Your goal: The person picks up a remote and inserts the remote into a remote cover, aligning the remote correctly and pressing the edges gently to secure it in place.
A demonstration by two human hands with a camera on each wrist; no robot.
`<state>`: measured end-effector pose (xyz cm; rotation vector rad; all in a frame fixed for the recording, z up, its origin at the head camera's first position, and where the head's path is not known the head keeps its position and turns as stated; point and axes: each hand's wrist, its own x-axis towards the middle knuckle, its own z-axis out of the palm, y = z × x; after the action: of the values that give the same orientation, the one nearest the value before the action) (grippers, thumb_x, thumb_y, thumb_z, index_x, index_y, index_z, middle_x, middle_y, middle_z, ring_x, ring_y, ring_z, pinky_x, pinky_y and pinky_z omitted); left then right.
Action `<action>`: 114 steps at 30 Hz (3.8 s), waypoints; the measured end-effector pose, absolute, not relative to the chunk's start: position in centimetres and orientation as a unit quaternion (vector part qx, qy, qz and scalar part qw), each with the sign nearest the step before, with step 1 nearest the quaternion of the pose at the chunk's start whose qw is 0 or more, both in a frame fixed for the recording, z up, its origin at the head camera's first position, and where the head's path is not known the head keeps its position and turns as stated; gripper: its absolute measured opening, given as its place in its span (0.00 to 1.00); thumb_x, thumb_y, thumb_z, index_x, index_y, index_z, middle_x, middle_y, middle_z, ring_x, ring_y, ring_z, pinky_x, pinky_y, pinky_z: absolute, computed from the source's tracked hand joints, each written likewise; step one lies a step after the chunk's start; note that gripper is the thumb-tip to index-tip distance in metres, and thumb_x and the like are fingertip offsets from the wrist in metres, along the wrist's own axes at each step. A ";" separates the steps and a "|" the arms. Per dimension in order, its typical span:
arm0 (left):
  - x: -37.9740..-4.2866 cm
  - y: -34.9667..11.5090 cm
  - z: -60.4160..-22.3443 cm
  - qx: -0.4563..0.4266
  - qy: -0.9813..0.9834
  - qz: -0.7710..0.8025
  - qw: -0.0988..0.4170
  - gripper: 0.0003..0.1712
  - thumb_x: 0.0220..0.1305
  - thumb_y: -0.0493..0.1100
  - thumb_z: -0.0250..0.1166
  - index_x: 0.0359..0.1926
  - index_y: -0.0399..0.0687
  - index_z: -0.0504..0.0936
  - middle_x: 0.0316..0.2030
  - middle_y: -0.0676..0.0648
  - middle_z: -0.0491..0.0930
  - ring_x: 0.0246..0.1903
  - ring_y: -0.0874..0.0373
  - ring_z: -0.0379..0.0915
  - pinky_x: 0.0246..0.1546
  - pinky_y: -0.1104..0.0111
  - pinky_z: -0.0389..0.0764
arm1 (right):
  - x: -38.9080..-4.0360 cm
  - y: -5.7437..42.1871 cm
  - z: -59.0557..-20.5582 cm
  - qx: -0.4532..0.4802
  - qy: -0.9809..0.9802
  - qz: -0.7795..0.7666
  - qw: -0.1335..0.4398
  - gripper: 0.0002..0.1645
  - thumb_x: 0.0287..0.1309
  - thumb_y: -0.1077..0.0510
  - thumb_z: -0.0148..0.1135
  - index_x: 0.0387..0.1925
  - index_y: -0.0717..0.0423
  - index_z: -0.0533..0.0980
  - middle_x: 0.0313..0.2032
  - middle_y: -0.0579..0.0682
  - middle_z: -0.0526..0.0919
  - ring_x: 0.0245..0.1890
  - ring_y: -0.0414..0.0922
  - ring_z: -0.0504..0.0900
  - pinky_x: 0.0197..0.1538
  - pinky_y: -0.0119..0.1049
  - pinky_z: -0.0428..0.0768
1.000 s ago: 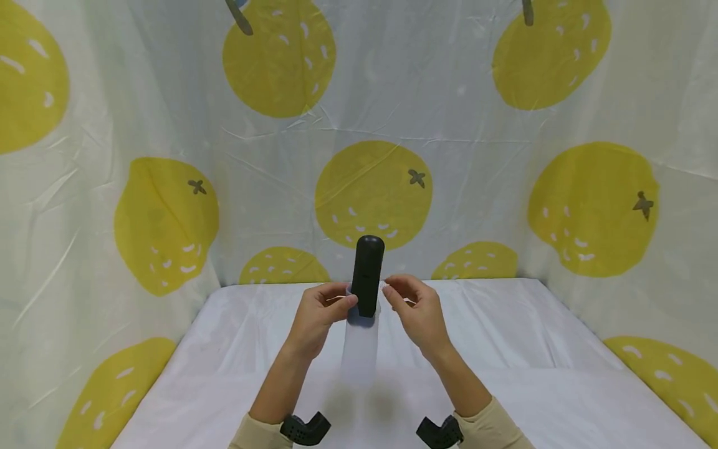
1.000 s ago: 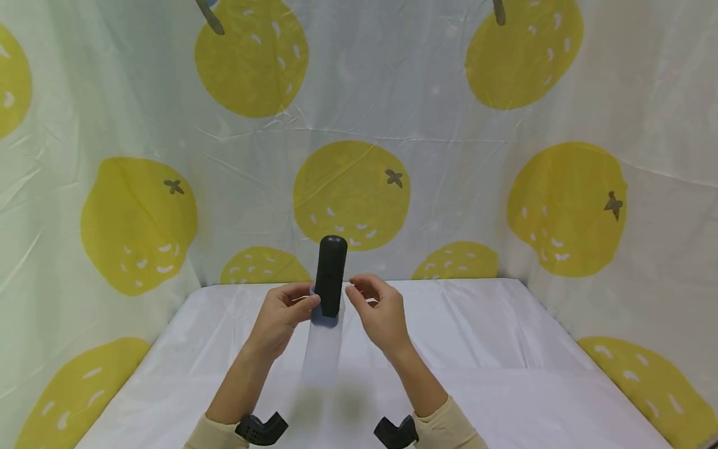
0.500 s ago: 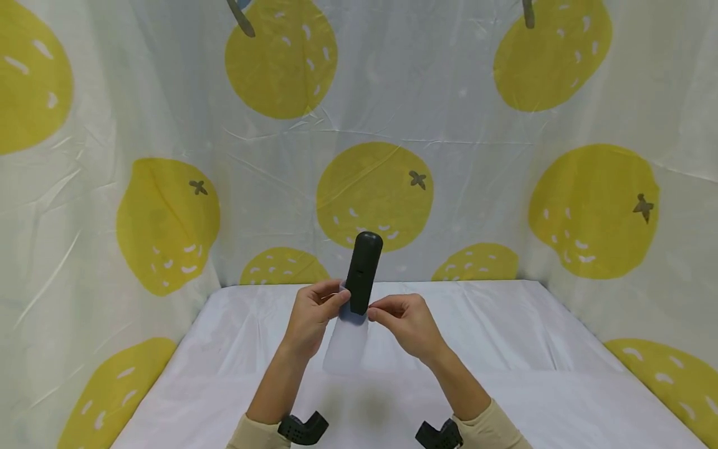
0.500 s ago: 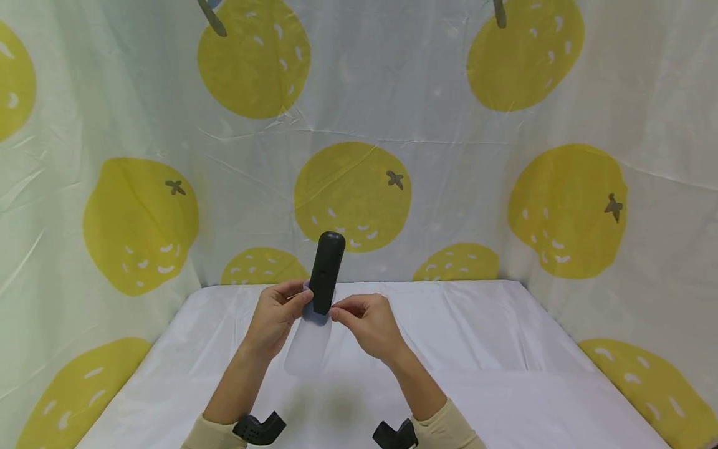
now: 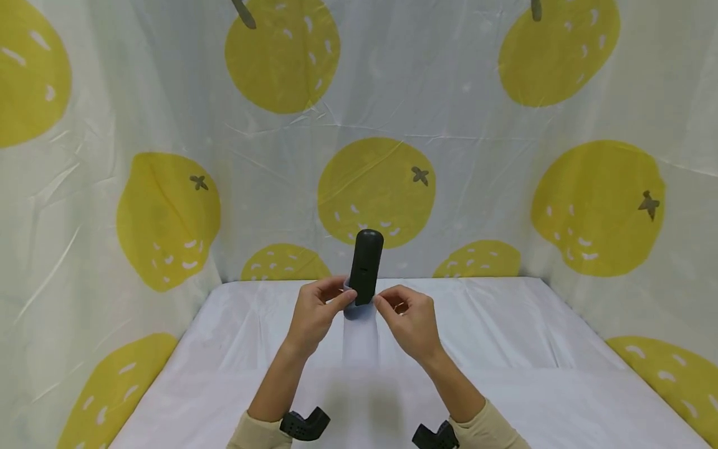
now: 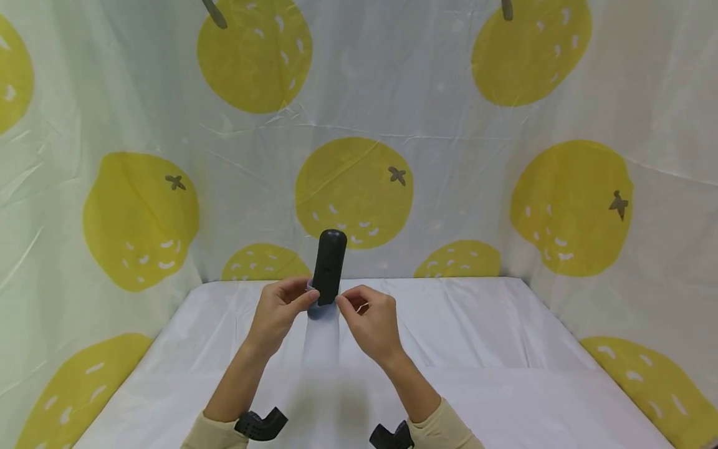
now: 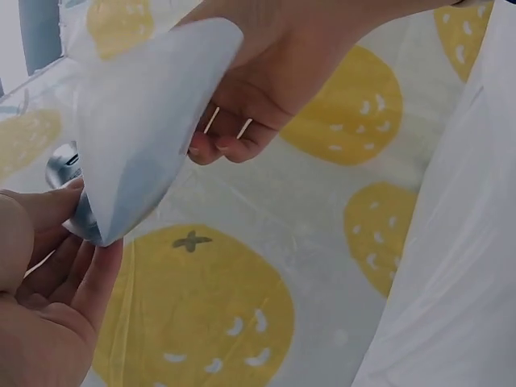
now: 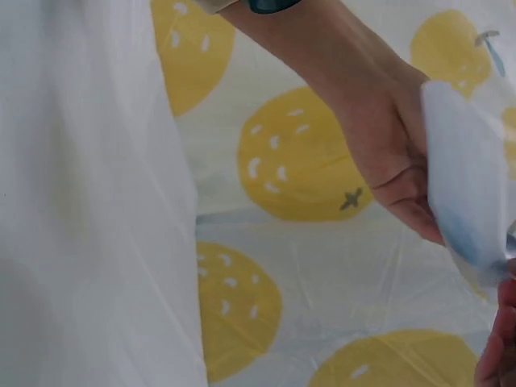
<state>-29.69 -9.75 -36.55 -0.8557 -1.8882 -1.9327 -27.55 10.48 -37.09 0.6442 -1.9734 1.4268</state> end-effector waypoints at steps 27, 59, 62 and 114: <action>-29.4 -9.8 -36.3 -0.321 -0.620 -0.713 0.062 0.16 0.70 0.34 0.68 0.55 0.27 0.84 0.45 0.38 0.86 0.43 0.49 0.86 0.47 0.54 0.86 | -27.2 11.2 -36.3 0.250 -0.719 0.602 0.240 0.21 0.65 0.64 0.70 0.59 0.65 0.82 0.36 0.53 0.89 0.35 0.44 0.85 0.38 0.32 0.82; -29.6 -9.8 -36.8 -0.343 -0.605 -0.715 0.067 0.16 0.70 0.32 0.67 0.55 0.27 0.83 0.44 0.40 0.85 0.43 0.50 0.84 0.47 0.52 0.86 | -27.9 12.0 -36.3 0.242 -0.705 0.666 0.040 0.22 0.67 0.61 0.69 0.58 0.69 0.78 0.45 0.60 0.85 0.43 0.52 0.86 0.47 0.41 0.85; -29.6 -9.8 -36.7 -0.340 -0.608 -0.714 0.070 0.16 0.69 0.32 0.68 0.55 0.27 0.83 0.44 0.40 0.85 0.43 0.50 0.84 0.47 0.52 0.86 | -27.8 11.9 -36.2 0.248 -0.703 0.666 0.042 0.21 0.68 0.61 0.68 0.58 0.69 0.78 0.45 0.61 0.85 0.43 0.53 0.86 0.47 0.42 0.85; -30.0 -10.5 -36.6 -0.393 -0.640 -0.651 0.107 0.13 0.58 0.25 0.73 0.46 0.25 0.87 0.49 0.40 0.87 0.60 0.45 0.78 0.68 0.54 0.69 | -29.4 12.2 -37.3 0.443 -0.694 0.387 0.415 0.24 0.43 0.81 0.76 0.43 0.61 0.88 0.44 0.55 0.89 0.46 0.54 0.88 0.58 0.32 0.79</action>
<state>-30.04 -10.54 -36.64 -1.1555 -1.8854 -1.9177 -29.42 12.23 -37.35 1.1122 -1.7443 0.9722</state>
